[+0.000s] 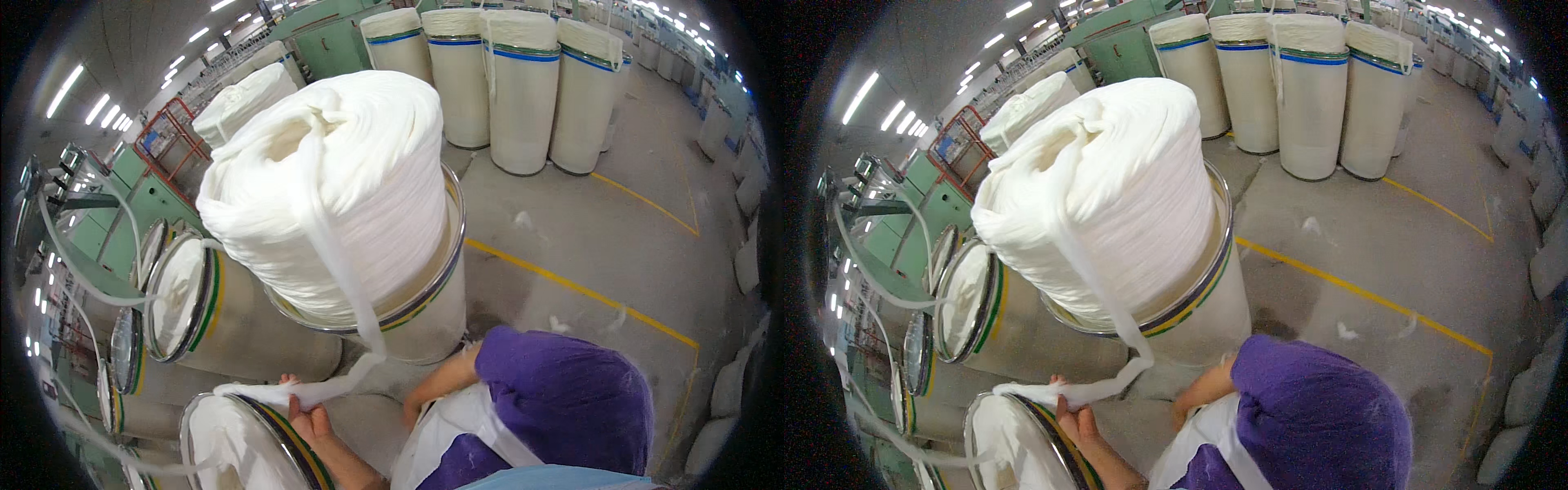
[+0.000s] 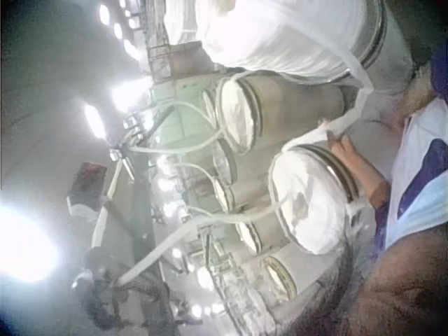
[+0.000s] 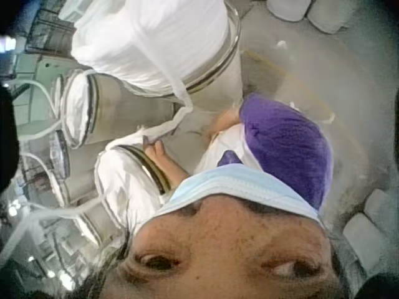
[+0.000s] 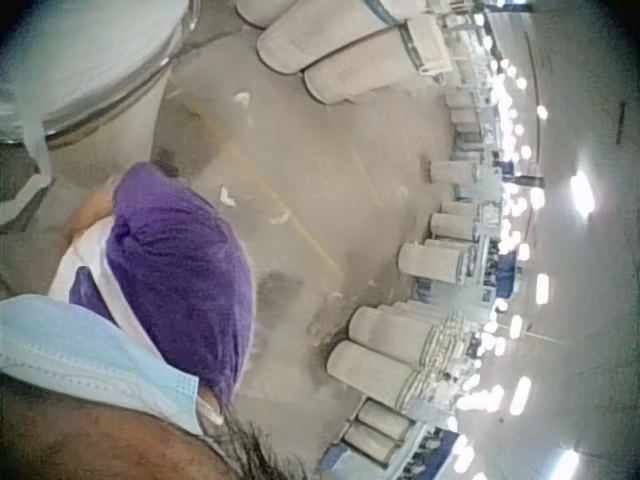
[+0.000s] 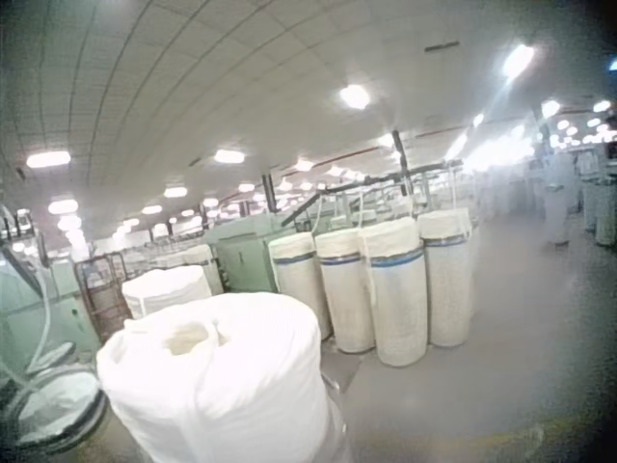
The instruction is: The person pulls white textile strands from large cylindrical containers, uses a thin wooden stick to guide and join the strands, and threads them through a machine's rollers. The person also moves between containers, lifts lids, and places the joined strands into the machine.
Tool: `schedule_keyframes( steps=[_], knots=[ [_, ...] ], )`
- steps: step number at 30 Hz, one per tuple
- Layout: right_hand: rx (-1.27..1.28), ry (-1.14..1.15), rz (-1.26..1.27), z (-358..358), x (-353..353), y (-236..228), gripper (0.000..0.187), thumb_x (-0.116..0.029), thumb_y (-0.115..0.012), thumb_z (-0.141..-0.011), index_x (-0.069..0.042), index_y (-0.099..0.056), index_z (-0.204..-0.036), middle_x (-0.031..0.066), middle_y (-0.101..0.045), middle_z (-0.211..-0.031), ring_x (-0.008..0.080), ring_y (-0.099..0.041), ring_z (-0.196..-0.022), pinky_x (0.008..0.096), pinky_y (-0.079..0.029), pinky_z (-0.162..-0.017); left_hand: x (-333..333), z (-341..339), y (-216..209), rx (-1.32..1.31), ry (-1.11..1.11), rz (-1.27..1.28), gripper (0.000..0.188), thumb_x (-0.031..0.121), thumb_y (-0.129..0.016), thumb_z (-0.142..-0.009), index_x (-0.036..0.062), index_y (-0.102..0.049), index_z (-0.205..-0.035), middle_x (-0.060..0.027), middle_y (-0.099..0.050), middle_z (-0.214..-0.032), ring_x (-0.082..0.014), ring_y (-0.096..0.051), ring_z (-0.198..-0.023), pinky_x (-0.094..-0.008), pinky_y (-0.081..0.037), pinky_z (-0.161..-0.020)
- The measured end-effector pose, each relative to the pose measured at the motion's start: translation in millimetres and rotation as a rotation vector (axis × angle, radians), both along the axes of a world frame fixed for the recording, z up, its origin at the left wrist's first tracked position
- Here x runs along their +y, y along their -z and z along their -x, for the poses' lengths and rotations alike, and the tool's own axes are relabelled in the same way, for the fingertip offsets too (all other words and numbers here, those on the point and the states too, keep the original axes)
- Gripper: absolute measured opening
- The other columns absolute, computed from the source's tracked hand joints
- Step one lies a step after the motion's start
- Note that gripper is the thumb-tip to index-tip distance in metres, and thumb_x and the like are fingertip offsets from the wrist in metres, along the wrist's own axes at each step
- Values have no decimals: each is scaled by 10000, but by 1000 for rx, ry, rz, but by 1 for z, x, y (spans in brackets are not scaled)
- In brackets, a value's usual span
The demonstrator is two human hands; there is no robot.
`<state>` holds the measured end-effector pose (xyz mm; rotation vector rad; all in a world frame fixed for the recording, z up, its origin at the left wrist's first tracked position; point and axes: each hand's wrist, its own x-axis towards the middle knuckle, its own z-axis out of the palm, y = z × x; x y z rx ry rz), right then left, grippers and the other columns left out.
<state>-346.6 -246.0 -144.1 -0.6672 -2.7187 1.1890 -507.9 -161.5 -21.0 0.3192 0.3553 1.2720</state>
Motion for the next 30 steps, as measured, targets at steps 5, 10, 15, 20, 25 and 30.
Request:
schedule_keyframes(
  steps=[5,10,15,20,25,30],
  knots=[
    [-67,-164,-192,25,-8,35,339,-346,-559,-852,-68,-634,-1031,152,-656,-944,303,-618,-904,406,-465,-788,-10,6,1,18,-158,116,585,-137,-541,-786,-8,-397,-1338,-166,-511,-1289,-278,-518,-1155,-402,-390,-1060],
    [-55,-263,-337,33,-17,36,309,-326,-569,-826,-70,-647,-978,147,-659,-890,310,-620,-863,424,-466,-751,-15,9,4,-26,-119,100,556,-132,-554,-783,-4,-422,-1307,-134,-502,-1306,-287,-493,-1196,-427,-391,-1061],
    [4,-324,-513,28,-23,36,279,-307,-579,-799,-71,-660,-926,142,-662,-835,317,-622,-823,441,-466,-714,-13,5,-5,-18,-152,134,556,-134,-560,-775,7,-433,-1298,-145,-500,-1306,-297,-490,-1198,-425,-404,-1053],
    [-173,-169,-149,-4,-28,-8,185,-253,-600,-753,-91,-669,-807,130,-659,-747,346,-619,-742,465,-473,-645,-14,-10,-16,-47,-167,137,572,-153,-508,-785,-24,-394,-1331,-155,-481,-1325,-302,-476,-1218,-419,-361,-1094],
    [-188,145,-171,-72,-20,-128,277,-275,-511,-862,-101,-667,-1011,157,-671,-887,322,-649,-814,449,-494,-707,-15,-14,-22,-55,-149,54,587,-91,-580,-807,-13,-373,-1351,-158,-459,-1354,-279,-454,-1238,-428,-318,-1107],
    [594,460,242,-125,0,-220,215,-217,-589,-900,-30,-678,-955,119,-677,-844,250,-633,-745,329,-490,-701,-12,-14,-35,-249,-43,52,468,-47,-516,-862,-63,-384,-1311,-193,-504,-1280,-301,-479,-1199,-413,-355,-1084]
  ],
)
